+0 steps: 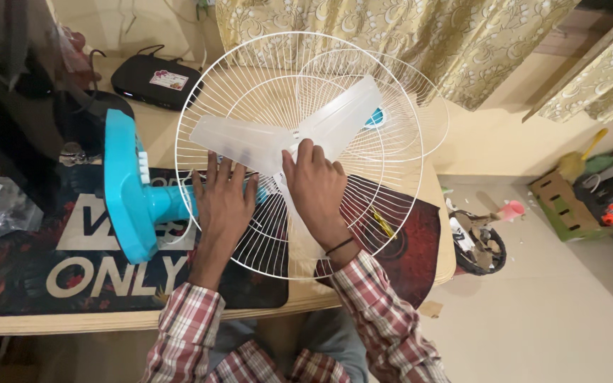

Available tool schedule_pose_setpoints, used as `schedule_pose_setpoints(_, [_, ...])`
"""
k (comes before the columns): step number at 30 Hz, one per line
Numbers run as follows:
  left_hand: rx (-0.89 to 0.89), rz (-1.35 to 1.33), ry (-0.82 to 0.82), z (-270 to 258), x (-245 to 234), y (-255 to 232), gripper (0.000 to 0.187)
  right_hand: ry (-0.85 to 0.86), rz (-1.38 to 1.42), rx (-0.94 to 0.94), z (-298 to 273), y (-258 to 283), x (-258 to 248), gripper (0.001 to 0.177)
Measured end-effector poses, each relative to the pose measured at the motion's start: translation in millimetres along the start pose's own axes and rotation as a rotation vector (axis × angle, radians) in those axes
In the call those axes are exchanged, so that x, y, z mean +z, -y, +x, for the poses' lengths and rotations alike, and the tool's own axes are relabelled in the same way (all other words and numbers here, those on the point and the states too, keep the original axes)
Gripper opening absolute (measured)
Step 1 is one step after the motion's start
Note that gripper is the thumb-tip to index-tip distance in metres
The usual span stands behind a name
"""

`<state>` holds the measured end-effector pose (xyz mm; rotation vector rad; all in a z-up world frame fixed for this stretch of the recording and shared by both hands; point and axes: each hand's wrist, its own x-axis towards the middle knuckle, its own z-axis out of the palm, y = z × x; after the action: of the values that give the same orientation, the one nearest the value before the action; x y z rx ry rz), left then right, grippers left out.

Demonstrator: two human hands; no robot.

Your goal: The person assembles a small table fan by attaching the front grille, securing the fan blades with a central cap, and then attaching the rear grille to the base. The person uses a screwdriver to tighten the rear grille screws.

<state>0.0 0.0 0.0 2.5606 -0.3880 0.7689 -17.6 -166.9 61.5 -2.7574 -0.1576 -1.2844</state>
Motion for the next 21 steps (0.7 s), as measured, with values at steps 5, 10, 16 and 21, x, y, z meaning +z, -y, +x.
schedule_pose_setpoints(5, [0.015, -0.012, -0.048, -2, 1, 1, 0.047, 0.008, 0.023, -0.080, -2, -6, 3, 0.033])
schedule_pose_setpoints(10, [0.000, -0.010, -0.018, 1, -2, 1, 0.047, 0.075, 0.014, -0.185, 6, -18, 9, 0.034])
schedule_pose_setpoints(16, [-0.030, -0.020, 0.016, 4, -5, -1, 0.046, 0.110, 0.021, -0.340, 14, -34, 12, 0.032])
schedule_pose_setpoints(21, [-0.031, -0.029, 0.022, 5, -6, -1, 0.047, 0.162, 0.041, -0.414, 24, -42, 16, 0.034])
